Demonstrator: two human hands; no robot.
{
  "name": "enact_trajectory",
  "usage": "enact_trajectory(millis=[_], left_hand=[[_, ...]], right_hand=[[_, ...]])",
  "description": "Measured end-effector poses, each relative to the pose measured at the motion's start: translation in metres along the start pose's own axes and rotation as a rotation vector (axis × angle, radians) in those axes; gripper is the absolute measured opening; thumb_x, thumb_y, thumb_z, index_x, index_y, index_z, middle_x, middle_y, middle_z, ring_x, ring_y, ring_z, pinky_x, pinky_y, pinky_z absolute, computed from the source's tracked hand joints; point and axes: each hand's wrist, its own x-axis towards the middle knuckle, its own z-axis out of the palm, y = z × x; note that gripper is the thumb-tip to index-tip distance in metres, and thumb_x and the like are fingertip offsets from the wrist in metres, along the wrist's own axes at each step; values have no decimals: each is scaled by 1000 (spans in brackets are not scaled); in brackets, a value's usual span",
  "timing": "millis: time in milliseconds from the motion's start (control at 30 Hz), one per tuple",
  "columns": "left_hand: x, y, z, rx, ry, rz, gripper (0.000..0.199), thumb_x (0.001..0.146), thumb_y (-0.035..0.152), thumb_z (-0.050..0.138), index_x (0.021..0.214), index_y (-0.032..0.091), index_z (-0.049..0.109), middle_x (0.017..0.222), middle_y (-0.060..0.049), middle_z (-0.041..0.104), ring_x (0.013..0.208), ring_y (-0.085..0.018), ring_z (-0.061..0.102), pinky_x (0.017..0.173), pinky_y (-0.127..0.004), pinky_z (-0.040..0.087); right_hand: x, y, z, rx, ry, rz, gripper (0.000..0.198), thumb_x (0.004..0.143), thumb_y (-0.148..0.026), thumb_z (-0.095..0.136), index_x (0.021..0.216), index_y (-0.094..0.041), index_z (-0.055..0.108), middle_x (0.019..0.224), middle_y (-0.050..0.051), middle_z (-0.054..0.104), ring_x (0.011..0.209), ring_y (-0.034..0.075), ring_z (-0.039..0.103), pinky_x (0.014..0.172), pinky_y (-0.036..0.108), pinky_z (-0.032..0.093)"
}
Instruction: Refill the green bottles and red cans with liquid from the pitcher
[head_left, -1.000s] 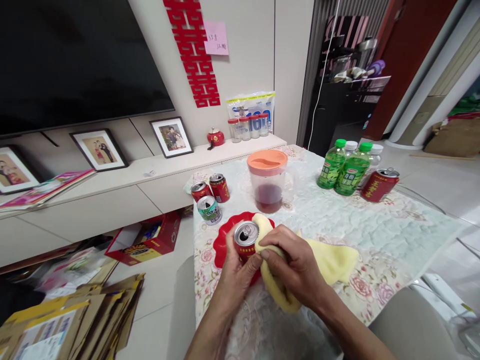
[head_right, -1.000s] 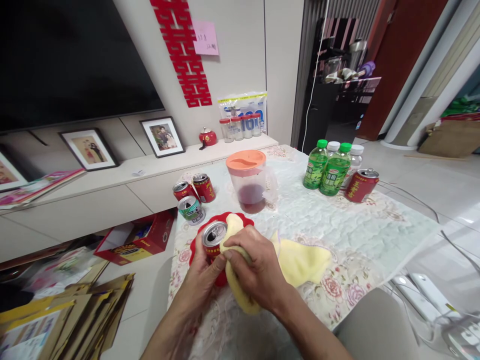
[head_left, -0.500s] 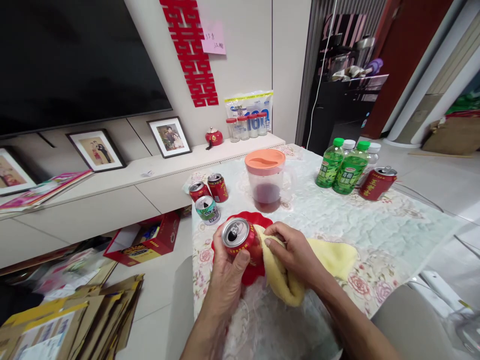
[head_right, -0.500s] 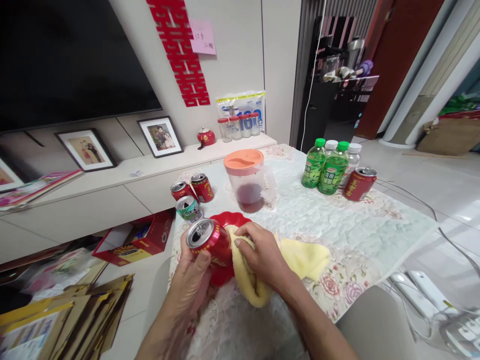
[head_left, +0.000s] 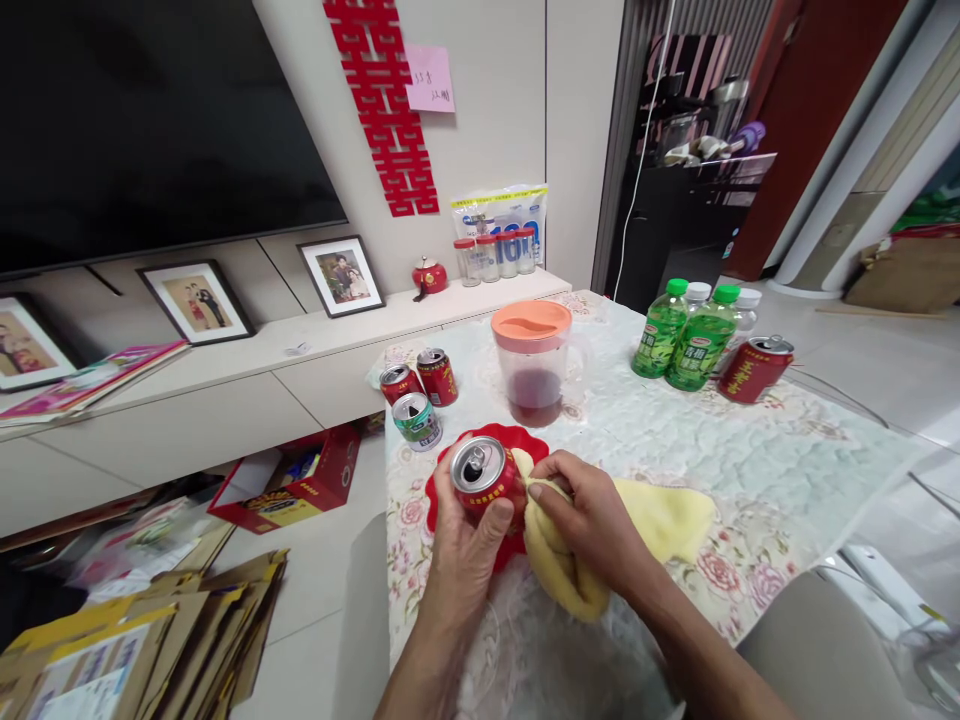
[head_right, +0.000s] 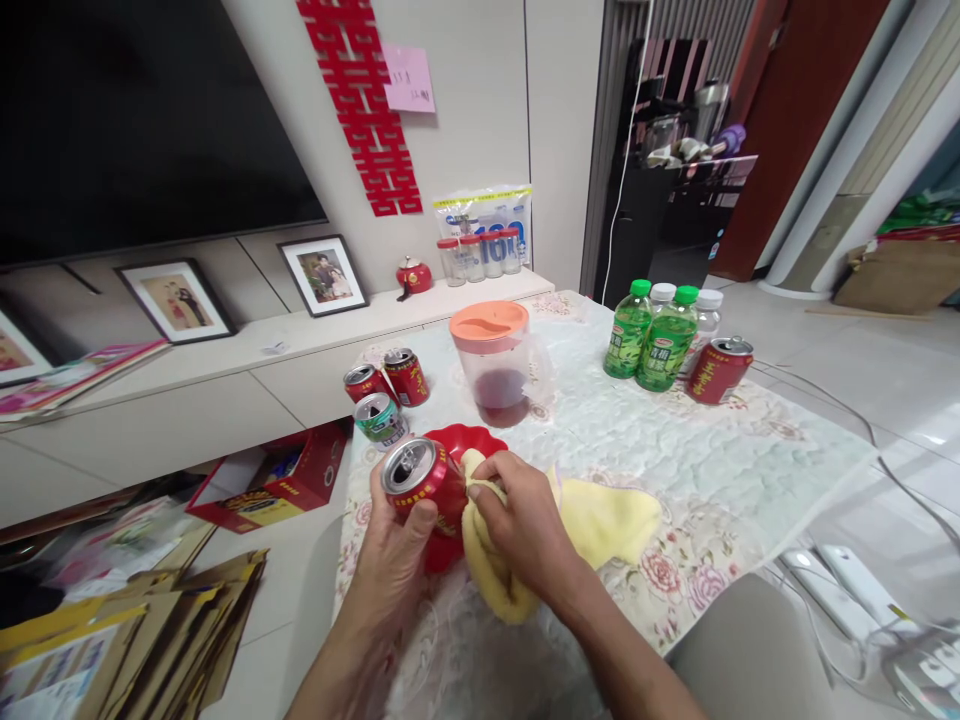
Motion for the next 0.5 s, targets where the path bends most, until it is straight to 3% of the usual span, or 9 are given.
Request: enact_trajectory(millis=[167,267,400,500], left_hand=[[-2,-2,0,50,-89,-33,83,80,61,81,145,28,42,143,-12,62,135,-32,60,116,-44,43],[-3,-4,4,21,-112,-57,84,78,62,83,143,27,43,140,-12,65,132,-34,61,117,-46,42],[-6,-1,5,45,-120,-78,79,82,59,79,145,28,44,142,-11,63,133,-34,60,118,-48,41],[-8,3,4,49,-109,-112,74,84,56,78,146,30,46,144,-9,63,138,-34,56,121,-49,38]], right_hand=[[-6,-11,-3,112,59,-10,12,94,-31,60,89,-21,65,76,-1,66,68,15,60,63,27,45],[-10,-16,-6,172,109,-90,9,96,-28,62,95,-21,69,87,1,71,78,16,66,70,28,49],[-10,-18,-9,120,88,-234,12,97,-22,62,105,-22,71,101,2,72,94,17,68,83,29,51],[-6,-15,-10,44,119,-273,13,94,-18,64,104,-22,71,99,2,71,91,17,68,81,29,51]])
